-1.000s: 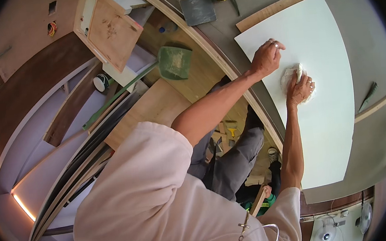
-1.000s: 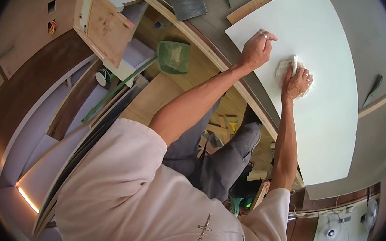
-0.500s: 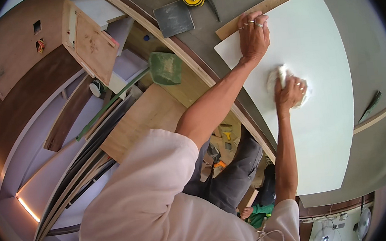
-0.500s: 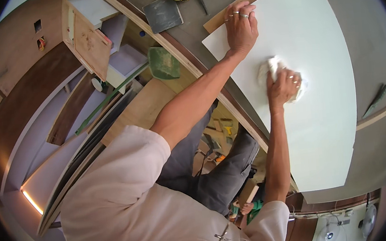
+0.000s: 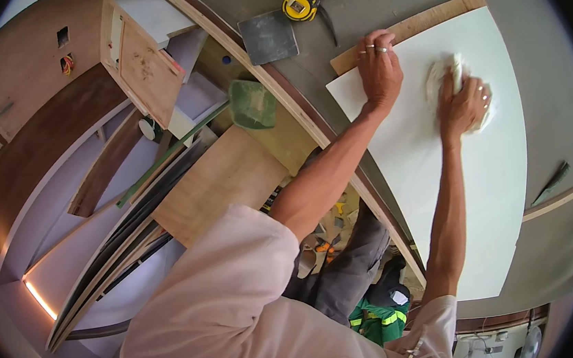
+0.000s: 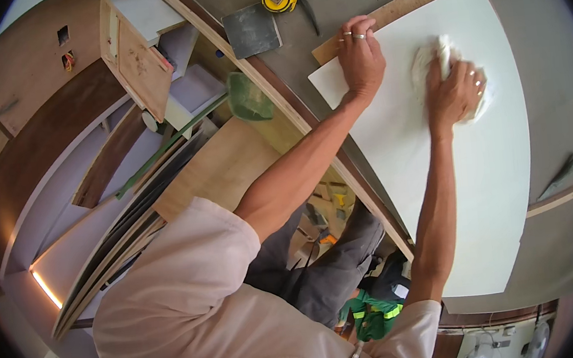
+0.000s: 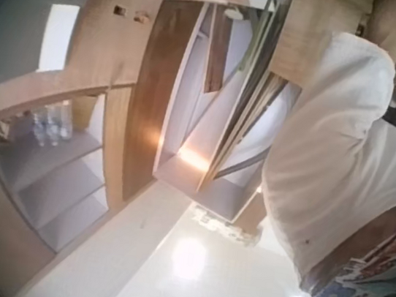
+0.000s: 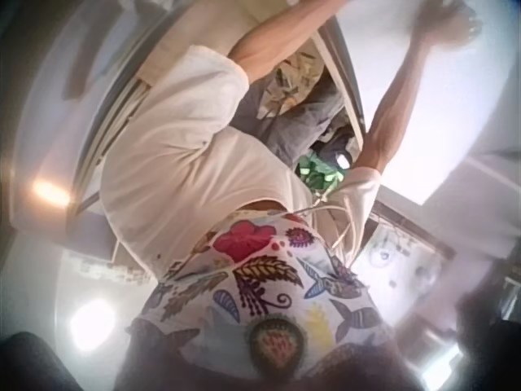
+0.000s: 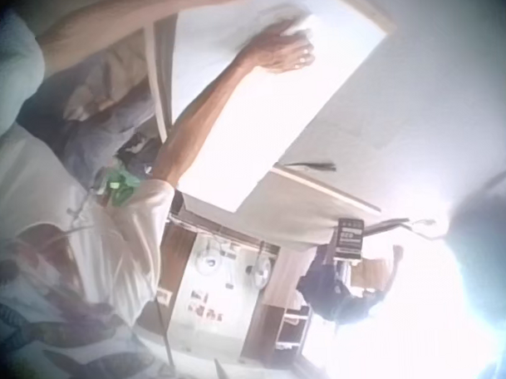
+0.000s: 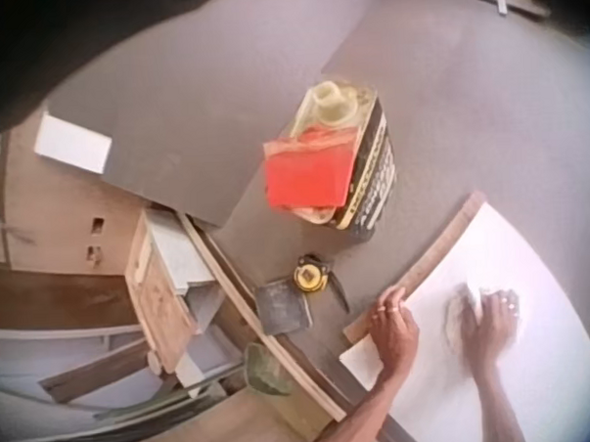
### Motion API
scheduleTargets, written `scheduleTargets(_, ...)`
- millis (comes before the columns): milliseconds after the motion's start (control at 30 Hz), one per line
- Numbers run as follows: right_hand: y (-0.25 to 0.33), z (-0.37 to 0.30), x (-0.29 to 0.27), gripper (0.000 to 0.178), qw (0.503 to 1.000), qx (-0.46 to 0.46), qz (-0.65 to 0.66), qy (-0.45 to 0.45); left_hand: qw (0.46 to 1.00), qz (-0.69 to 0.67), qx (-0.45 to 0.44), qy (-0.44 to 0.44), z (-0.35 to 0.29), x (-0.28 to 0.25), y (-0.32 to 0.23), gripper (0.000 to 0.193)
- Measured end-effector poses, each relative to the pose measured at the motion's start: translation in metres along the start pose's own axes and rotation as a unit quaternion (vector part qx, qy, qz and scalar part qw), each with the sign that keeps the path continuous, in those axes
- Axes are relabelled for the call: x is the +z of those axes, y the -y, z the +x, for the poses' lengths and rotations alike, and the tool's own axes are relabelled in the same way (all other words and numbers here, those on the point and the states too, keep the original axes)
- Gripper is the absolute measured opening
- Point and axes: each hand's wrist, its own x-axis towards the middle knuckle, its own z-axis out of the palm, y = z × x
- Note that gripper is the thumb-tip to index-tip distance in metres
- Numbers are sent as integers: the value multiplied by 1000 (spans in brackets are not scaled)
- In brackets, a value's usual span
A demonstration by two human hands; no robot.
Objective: The person positions a large white panel onto a wooden frame structure. They then use a white cloth to wipe the surface of the panel, cleaning it thoroughly. Finally, they press down on the panel to secure it in place.
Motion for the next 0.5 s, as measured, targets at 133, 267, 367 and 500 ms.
scheduleTargets(133, 21, -63, -9, 28, 997, -55, -20, 45, 997, -26, 67, 30, 9, -11, 23, 28)
scheduleTargets(267, 25, -44, -17, 26, 991, -32, 99, 85, 998, 43, 47, -19, 5, -6, 22, 22)
scheduleTargets(367, 22, 2, -2, 21, 992, -21, 111, 49, 998, 61, 30, -12, 4, -5, 20, 22)
scheduleTargets(500, 3, 89, 23, 22, 998, -3, 59, -23, 999, 27, -32, -23, 13, -3, 13, 20)
